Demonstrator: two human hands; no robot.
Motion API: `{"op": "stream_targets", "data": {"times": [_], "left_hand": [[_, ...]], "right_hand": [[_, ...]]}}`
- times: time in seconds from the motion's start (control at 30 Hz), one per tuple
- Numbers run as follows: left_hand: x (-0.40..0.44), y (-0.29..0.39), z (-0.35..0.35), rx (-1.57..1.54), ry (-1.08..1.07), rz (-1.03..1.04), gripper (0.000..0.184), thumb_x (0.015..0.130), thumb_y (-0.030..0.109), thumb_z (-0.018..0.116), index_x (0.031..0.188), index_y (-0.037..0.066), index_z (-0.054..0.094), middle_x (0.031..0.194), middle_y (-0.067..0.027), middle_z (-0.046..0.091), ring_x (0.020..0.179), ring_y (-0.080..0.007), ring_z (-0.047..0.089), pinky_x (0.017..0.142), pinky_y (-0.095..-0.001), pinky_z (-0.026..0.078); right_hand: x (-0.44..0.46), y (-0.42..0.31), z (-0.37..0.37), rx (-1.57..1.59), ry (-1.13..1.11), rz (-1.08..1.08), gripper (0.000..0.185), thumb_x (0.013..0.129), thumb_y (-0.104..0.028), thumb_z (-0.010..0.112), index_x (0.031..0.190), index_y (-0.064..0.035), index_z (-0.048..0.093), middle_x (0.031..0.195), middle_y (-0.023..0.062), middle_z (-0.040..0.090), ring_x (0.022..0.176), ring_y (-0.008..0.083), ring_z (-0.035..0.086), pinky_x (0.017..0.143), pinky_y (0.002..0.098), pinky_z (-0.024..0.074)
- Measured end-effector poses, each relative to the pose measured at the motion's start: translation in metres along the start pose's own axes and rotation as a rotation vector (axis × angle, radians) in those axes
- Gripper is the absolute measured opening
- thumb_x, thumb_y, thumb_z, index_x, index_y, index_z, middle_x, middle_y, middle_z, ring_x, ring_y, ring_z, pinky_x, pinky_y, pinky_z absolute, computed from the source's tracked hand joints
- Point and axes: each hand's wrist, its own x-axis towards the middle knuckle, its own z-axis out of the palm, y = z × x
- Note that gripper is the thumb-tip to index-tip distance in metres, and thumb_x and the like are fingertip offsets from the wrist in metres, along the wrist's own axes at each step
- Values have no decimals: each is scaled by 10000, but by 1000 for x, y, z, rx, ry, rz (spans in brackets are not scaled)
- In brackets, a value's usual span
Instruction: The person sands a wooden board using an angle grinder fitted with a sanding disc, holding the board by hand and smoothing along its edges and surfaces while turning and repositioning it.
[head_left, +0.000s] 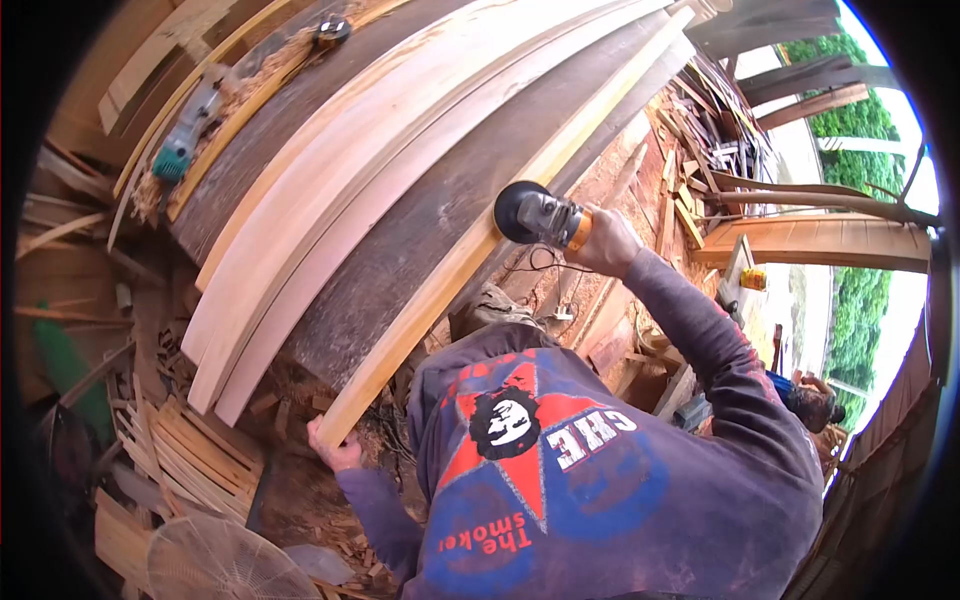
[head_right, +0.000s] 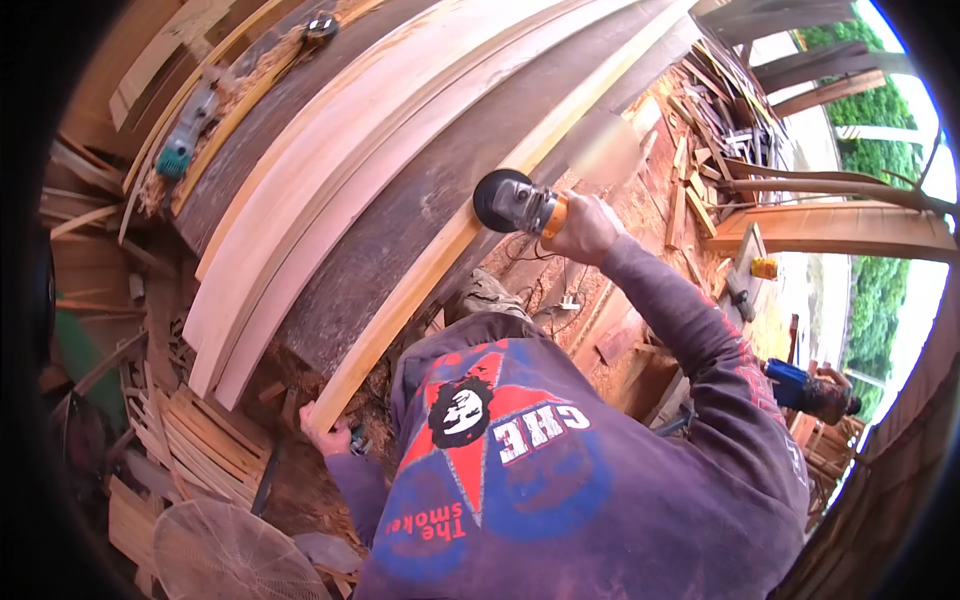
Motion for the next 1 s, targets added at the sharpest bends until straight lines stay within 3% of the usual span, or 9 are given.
{"op": "stream_targets", "data": {"times": [0.1,0.4,0.43,0.53,0.57,0.6,0.73,0.9,1.0], "left_hand": [[34,-104,-51,212,-22,146,551,582,68,675,1122,-17,606,1013,-147,584,923,-364,615,855,-454,516],[43,-96,-61,-40,87,-68,543,577,59,705,1113,-12,653,1022,-176,620,927,-416,632,839,-490,532],[36,-89,-60,-22,79,-69,554,574,54,720,1122,-4,665,1041,-178,629,941,-423,636,849,-491,533],[12,-4,-13,867,54,788,417,682,170,717,1079,86,621,903,-66,613,717,-239,603,549,-331,488],[19,-3,-22,933,-42,876,633,554,173,730,1163,33,622,910,-78,603,848,-290,631,661,-374,528],[11,-17,-29,870,-52,620,565,659,149,830,1174,-3,654,1115,-193,655,1043,-458,631,929,-514,515],[24,-18,-20,-838,-37,-543,237,880,348,693,967,132,645,811,-46,628,627,-205,612,473,-324,448],[19,6,5,-772,109,-544,223,951,392,593,890,179,614,707,-9,584,495,-163,524,383,-283,333],[20,7,7,-765,66,-492,267,953,394,585,937,134,640,747,-29,629,514,-178,556,388,-298,372]], "right_hand": [[31,38,-27,4,62,49,430,765,-297,834,1081,-22,739,881,215,764,822,347,775,763,431,609],[160,208,-117,-82,204,395,351,744,-274,838,974,-23,754,874,108,766,752,217,723,733,361,592],[172,227,-127,-235,189,246,330,762,-284,830,977,-42,762,867,101,760,750,208,719,718,365,588],[190,253,-138,-449,124,103,286,797,-312,823,1022,-139,792,879,87,752,777,220,726,705,382,582],[195,248,-139,-407,101,147,274,805,-317,823,1041,-179,802,892,86,752,797,234,732,708,390,582],[192,243,-125,-315,69,200,266,808,-317,823,1046,-201,807,902,87,753,811,246,736,713,395,583],[156,207,-61,-457,70,-248,83,835,-247,787,914,-260,806,890,81,739,814,284,731,736,406,597],[68,24,2,51,18,180,337,760,-287,825,961,-31,739,831,47,728,717,167,702,647,345,601],[26,-29,36,21,-29,127,301,741,-299,824,954,-106,734,888,57,744,745,176,737,704,307,622]]}}
